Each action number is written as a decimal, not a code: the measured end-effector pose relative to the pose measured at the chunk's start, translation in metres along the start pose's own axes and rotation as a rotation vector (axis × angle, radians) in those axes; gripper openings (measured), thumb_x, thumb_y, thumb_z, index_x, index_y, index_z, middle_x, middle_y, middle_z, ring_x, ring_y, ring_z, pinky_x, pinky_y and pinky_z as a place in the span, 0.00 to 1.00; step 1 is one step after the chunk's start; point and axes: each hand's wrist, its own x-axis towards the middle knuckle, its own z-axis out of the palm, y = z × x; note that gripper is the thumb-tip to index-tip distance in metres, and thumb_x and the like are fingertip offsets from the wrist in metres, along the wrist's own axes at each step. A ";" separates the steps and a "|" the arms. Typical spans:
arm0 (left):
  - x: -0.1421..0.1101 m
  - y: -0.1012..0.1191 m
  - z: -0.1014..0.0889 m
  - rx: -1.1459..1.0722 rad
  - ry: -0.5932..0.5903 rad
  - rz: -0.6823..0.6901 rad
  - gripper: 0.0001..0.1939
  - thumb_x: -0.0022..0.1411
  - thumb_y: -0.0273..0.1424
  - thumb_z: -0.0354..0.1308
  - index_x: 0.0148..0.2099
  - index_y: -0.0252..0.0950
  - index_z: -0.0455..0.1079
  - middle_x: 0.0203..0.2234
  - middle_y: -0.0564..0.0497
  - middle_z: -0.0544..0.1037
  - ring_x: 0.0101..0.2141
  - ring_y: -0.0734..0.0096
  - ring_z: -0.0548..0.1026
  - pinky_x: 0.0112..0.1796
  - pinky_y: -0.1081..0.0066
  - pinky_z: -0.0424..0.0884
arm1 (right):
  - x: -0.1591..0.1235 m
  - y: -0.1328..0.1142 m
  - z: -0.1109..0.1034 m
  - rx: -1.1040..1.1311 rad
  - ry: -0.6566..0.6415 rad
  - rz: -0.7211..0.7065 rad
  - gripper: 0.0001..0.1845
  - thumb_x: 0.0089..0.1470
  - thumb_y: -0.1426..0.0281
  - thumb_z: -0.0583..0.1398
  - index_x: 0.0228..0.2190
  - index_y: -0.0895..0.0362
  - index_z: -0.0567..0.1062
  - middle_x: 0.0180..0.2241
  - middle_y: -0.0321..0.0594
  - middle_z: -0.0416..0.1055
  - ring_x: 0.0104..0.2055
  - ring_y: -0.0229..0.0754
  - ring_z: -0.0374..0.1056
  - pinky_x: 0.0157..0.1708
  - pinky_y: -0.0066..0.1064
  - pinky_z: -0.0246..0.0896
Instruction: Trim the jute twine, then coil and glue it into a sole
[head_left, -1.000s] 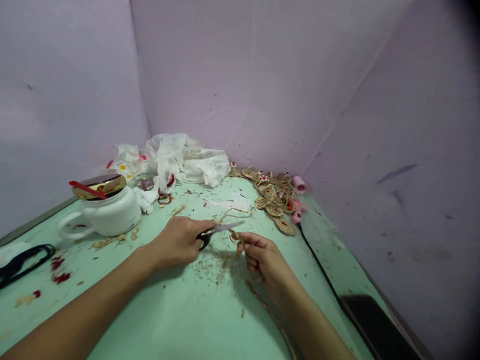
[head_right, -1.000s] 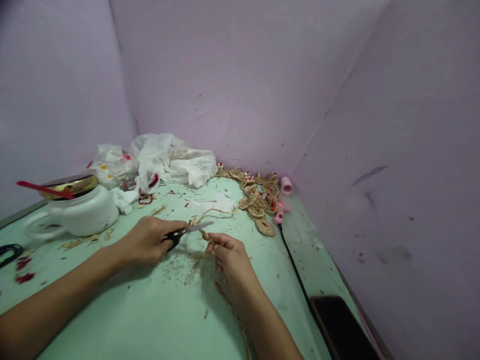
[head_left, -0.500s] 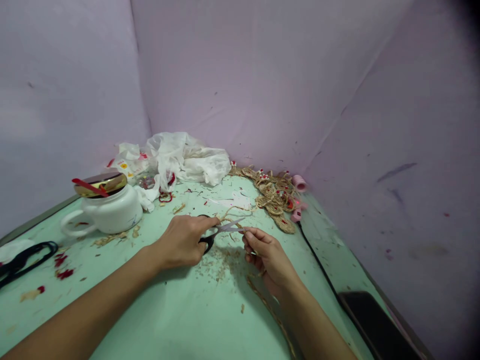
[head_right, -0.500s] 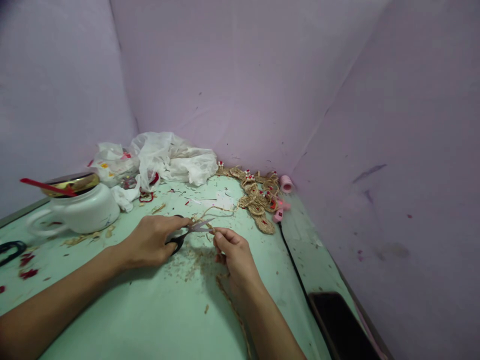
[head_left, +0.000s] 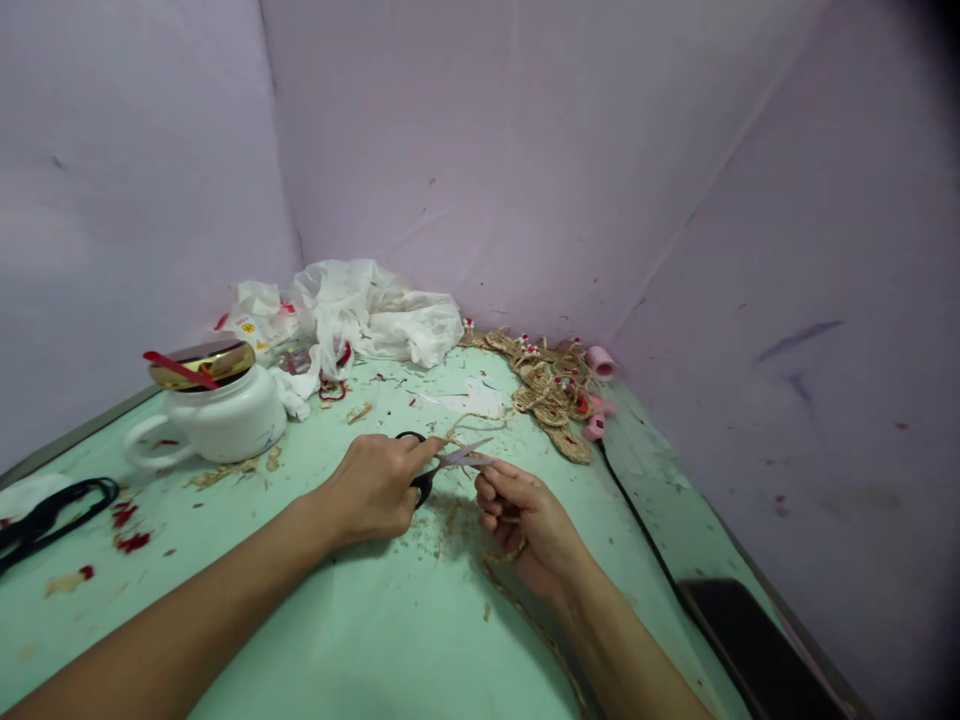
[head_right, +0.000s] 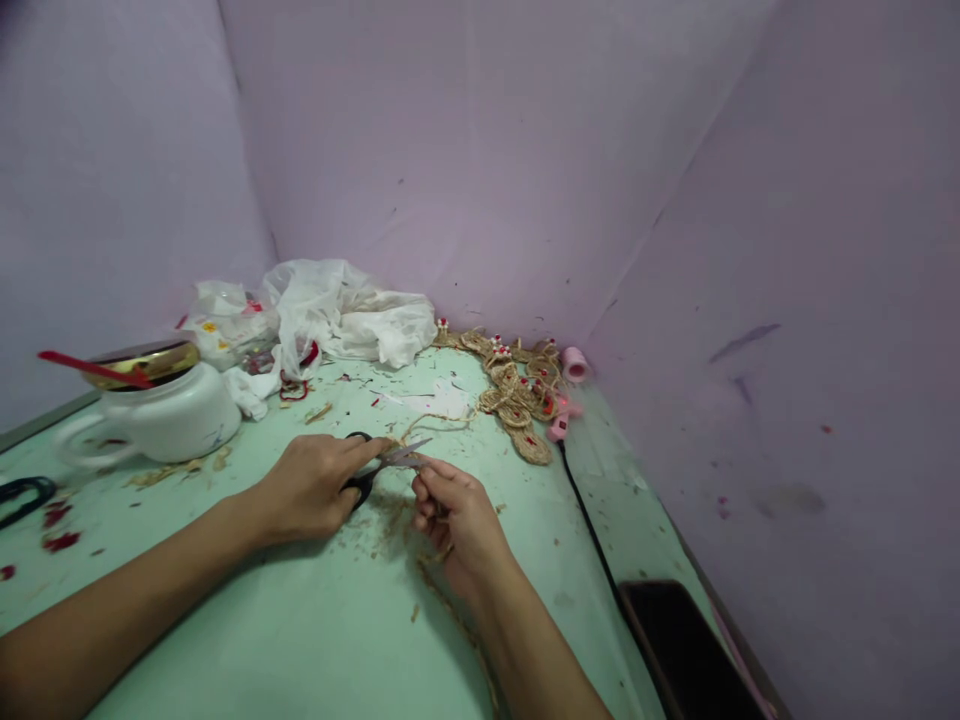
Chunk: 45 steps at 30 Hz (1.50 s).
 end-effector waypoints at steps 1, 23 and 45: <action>0.000 0.000 0.001 0.004 0.003 0.001 0.30 0.47 0.25 0.46 0.55 0.40 0.55 0.34 0.51 0.74 0.32 0.59 0.74 0.28 0.65 0.63 | 0.000 0.001 0.000 -0.001 -0.012 -0.002 0.06 0.38 0.71 0.65 0.22 0.60 0.74 0.16 0.30 0.59 0.17 0.28 0.49 0.14 0.18 0.53; 0.000 0.001 -0.008 -0.215 0.064 -0.117 0.24 0.48 0.26 0.49 0.50 0.43 0.63 0.40 0.52 0.76 0.40 0.62 0.73 0.38 0.67 0.65 | 0.003 -0.001 0.000 -0.182 0.144 -0.166 0.10 0.36 0.72 0.61 0.27 0.59 0.76 0.21 0.34 0.66 0.18 0.30 0.53 0.14 0.22 0.46; 0.000 0.005 -0.004 -0.065 -0.045 -0.051 0.28 0.48 0.26 0.49 0.54 0.44 0.56 0.38 0.50 0.74 0.38 0.60 0.73 0.33 0.66 0.65 | 0.007 0.001 -0.010 -0.690 0.185 -0.545 0.09 0.41 0.70 0.60 0.28 0.54 0.80 0.26 0.38 0.73 0.28 0.41 0.63 0.30 0.31 0.55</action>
